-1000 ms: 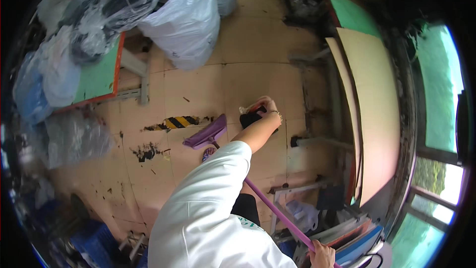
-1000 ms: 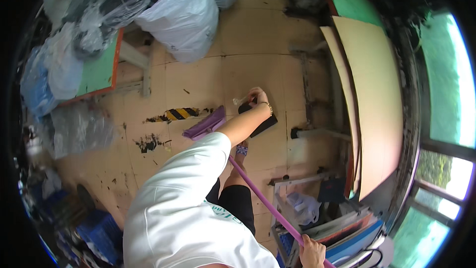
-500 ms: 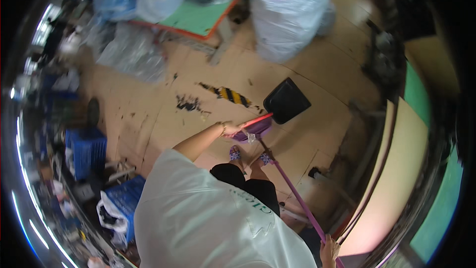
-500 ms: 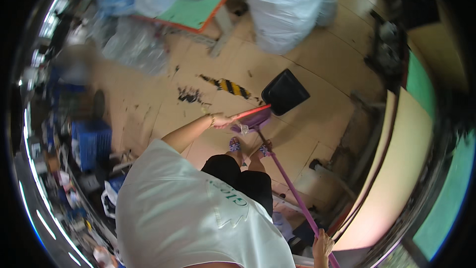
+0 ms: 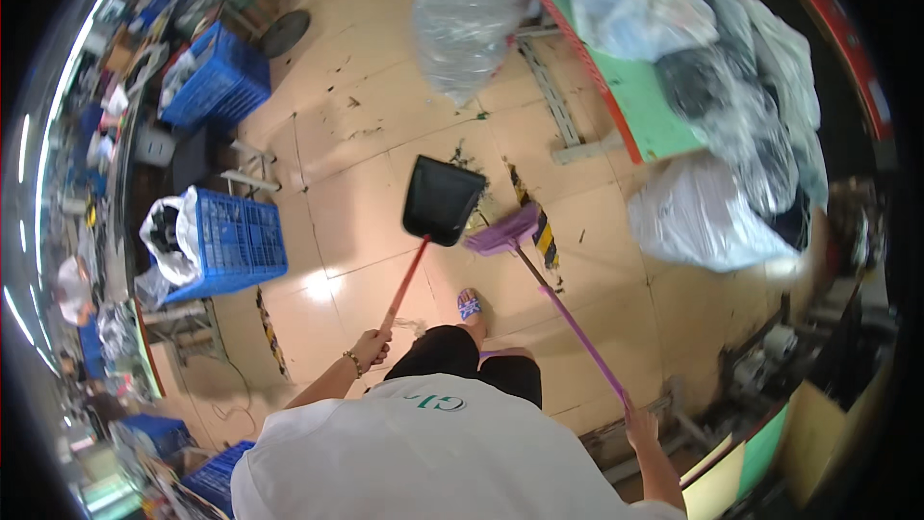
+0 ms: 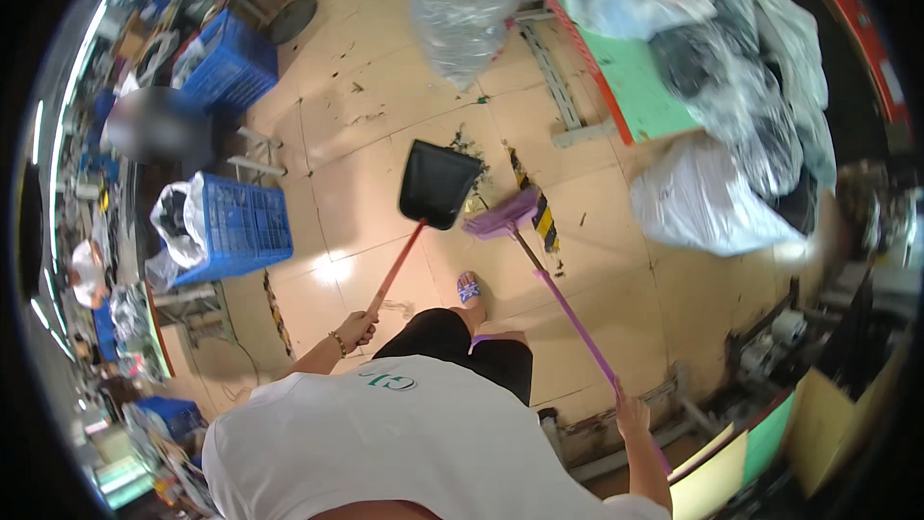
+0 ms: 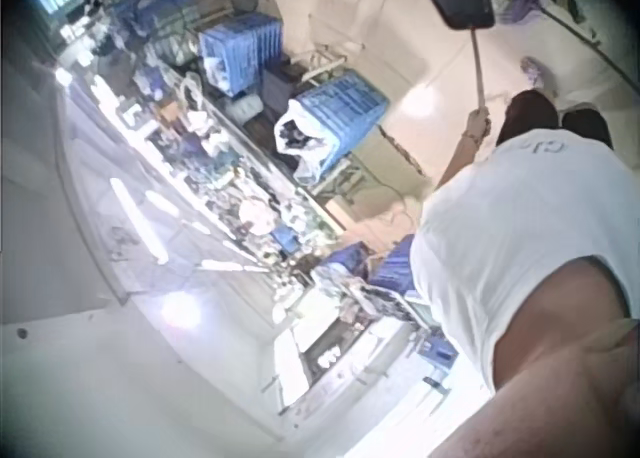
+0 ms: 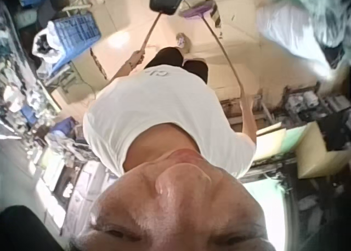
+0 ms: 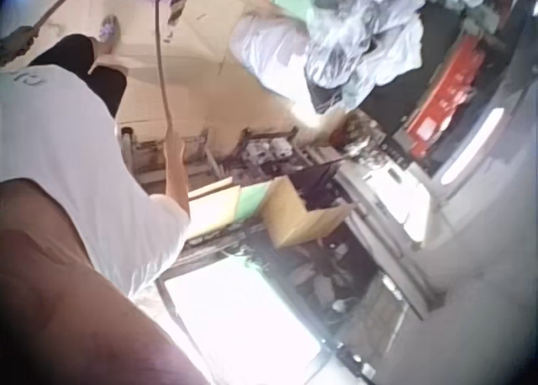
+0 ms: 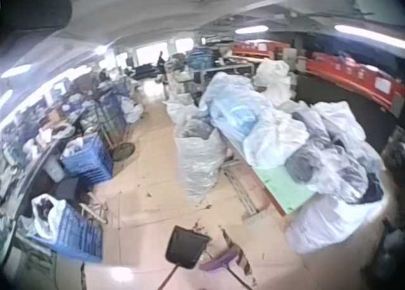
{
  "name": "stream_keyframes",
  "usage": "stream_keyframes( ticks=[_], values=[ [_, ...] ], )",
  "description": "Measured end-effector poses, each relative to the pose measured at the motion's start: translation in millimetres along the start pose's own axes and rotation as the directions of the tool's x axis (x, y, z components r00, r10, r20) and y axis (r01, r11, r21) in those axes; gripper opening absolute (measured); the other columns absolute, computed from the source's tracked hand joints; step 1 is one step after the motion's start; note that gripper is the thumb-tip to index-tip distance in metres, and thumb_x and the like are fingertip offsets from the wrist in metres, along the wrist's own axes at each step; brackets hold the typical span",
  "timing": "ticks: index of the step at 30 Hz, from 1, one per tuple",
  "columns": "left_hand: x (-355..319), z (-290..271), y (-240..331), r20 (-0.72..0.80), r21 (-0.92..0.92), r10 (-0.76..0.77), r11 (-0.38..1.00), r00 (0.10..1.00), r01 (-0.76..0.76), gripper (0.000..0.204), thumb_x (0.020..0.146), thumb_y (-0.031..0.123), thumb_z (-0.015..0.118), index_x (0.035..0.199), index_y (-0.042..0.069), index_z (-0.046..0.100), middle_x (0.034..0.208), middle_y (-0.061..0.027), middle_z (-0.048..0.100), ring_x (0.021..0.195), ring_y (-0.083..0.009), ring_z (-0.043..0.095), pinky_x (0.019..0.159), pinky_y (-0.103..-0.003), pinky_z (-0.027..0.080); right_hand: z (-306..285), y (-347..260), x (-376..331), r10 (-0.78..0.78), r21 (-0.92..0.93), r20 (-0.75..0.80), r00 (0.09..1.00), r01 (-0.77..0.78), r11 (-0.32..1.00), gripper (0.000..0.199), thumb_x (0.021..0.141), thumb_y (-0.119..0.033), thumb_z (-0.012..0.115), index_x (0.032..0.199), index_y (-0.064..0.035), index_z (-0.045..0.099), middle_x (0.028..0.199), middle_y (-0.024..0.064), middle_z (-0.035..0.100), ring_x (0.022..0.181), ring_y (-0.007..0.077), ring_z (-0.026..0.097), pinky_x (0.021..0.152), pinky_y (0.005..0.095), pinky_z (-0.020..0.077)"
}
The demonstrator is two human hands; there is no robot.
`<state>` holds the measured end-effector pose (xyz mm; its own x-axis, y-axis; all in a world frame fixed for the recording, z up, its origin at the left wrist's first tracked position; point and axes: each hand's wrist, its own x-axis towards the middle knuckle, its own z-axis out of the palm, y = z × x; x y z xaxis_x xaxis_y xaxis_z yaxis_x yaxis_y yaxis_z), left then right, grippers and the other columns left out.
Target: The person arranges pattern pieces on a workbench, then picks up a broom and a dustpan to sweep the workshop floor, gathering debris into the dustpan.
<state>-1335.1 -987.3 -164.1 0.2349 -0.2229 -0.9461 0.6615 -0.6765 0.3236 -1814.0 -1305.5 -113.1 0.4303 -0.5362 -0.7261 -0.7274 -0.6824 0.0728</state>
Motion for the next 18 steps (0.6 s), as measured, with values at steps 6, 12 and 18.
stream_keyframes(
  ticks=[6, 12, 18],
  values=[
    [16, -21, -25, -0.2, -0.511, -0.147, 0.859, 0.969, 0.025, 0.026, 0.085, 0.03, 0.045, 0.076, 0.005, 0.044, 0.053, 0.0028, 0.038, 0.039, -0.0044, 0.032, 0.032, -0.018, 0.023, -97, -45, 183, -0.075, 0.081, 0.074, 0.994, 0.069, 0.994, 0.044, 0.088, -0.026, 0.035, 0.128, -0.0366, 0.021, 0.077, 0.0167, 0.056, 0.069, 0.0306, 0.057, 0.057, 0.0411, 0.0445],
    [41, -20, -24, -0.178, -0.805, -0.247, 0.594, 0.952, 0.003, 0.044, 0.077, 0.049, 0.052, 0.071, 0.006, 0.046, 0.047, 0.0045, 0.035, 0.035, -0.0041, 0.03, 0.032, -0.017, 0.021, -163, -206, 385, -0.392, 0.074, -0.309, 0.867, 0.432, 0.899, 0.045, 0.084, -0.021, 0.039, 0.126, -0.0286, 0.026, 0.066, 0.0172, 0.057, 0.063, 0.0344, 0.057, 0.058, 0.0438, 0.0456],
    [26, -2, -52, -0.105, -0.987, -0.246, 0.142, 0.964, -0.071, 0.04, 0.084, 0.045, 0.042, 0.073, 0.006, 0.044, 0.044, 0.0058, 0.031, 0.034, -0.0039, 0.028, 0.031, -0.017, 0.02, -234, -191, 342, -0.428, -0.001, -0.208, 0.88, 0.437, 0.899, 0.051, 0.085, -0.023, 0.039, 0.131, -0.0233, 0.017, 0.067, 0.0166, 0.057, 0.06, 0.0345, 0.057, 0.055, 0.0442, 0.0446]
  ],
)
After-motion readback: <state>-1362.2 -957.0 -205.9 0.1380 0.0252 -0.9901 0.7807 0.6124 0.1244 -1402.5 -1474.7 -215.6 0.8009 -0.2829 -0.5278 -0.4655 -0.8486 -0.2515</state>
